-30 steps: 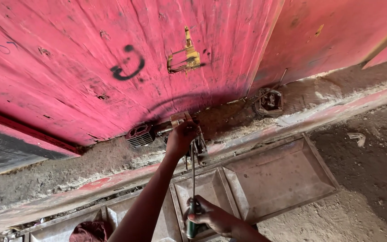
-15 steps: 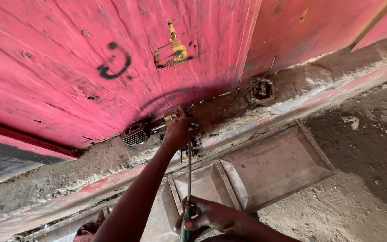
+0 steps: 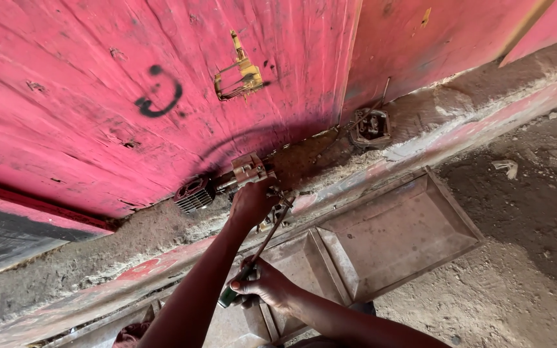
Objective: Cleaning the interior of a motorcycle engine crankcase by scraping away debris with a metal rod.
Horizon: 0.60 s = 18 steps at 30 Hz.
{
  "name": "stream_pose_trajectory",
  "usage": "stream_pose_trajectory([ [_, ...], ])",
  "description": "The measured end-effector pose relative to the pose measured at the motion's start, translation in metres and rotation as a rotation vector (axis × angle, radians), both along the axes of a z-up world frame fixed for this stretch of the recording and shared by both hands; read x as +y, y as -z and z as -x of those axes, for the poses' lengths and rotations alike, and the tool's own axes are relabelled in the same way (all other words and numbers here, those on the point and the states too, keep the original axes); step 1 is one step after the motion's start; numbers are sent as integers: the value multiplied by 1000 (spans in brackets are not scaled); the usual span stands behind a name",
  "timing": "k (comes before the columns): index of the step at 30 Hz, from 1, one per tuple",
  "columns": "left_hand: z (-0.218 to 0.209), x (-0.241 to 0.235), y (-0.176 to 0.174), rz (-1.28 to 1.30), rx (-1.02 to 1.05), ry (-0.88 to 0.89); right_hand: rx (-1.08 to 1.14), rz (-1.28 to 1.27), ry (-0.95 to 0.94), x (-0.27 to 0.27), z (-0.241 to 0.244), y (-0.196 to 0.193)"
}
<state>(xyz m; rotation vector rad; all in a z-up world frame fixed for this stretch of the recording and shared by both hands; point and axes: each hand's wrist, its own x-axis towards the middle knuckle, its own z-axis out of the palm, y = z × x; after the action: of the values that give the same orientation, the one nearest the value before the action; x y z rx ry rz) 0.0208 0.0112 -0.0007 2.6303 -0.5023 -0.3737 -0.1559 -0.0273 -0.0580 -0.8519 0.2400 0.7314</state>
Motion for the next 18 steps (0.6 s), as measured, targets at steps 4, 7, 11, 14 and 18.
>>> stream_pose_trajectory([
  [4,1,-2,-8,-8,36,18,34,64,51,9,-2,-18],
  [7,-1,-5,-10,-8,37,56,31,62,38,11,-6,-21],
  [11,-9,-5,6,-1,-12,144,51,50,101,7,-3,-61],
  [14,-12,-6,6,-24,-22,179,51,44,119,10,-3,-66],
  [18,-17,-7,4,-39,-7,201,85,30,93,1,6,-82],
])
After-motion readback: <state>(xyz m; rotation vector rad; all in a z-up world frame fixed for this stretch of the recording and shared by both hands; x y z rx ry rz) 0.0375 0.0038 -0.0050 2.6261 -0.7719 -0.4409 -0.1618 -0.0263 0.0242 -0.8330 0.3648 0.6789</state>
